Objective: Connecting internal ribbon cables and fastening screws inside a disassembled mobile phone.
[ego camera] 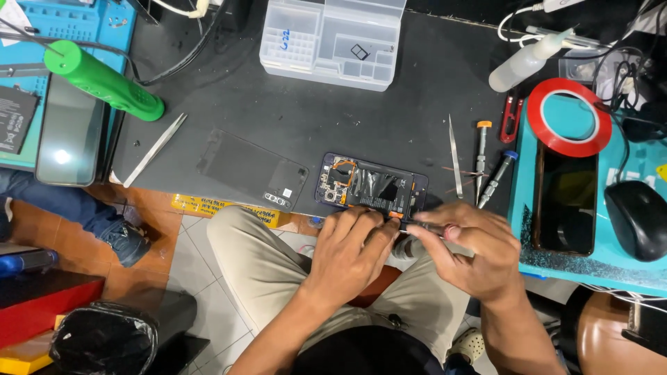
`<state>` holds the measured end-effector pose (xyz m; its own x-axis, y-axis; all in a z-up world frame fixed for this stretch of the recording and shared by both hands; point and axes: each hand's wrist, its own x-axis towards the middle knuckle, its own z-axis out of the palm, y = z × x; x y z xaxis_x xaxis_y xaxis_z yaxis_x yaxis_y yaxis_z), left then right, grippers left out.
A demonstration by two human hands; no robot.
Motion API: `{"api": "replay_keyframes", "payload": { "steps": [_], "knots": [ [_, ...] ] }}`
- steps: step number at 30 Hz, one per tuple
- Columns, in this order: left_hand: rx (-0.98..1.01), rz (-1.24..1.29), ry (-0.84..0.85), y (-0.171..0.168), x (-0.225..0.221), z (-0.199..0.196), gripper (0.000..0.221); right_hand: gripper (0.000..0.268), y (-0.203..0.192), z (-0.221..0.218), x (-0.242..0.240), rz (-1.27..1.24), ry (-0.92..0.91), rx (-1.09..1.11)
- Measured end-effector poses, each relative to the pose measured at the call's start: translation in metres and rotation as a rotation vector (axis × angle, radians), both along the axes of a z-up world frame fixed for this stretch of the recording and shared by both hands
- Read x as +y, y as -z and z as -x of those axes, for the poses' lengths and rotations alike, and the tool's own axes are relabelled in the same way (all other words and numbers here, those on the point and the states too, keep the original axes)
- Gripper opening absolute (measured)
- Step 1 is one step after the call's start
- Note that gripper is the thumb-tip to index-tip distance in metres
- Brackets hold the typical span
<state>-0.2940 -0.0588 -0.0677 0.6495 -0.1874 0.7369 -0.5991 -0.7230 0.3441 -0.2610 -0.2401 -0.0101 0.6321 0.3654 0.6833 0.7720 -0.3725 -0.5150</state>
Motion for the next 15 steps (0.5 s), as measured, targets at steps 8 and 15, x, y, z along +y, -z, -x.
{"api": "replay_keyframes", "payload": {
  "steps": [8,15],
  "knots": [
    [0.021,-0.005,-0.003,0.000,0.002,0.004,0.010,0.030,-0.001,0.002,0.000,-0.018,-0.048,0.042],
    [0.023,-0.025,-0.011,-0.001,0.004,0.010,0.010,0.028,0.004,0.007,0.005,-0.014,0.030,0.076]
  ]
}}
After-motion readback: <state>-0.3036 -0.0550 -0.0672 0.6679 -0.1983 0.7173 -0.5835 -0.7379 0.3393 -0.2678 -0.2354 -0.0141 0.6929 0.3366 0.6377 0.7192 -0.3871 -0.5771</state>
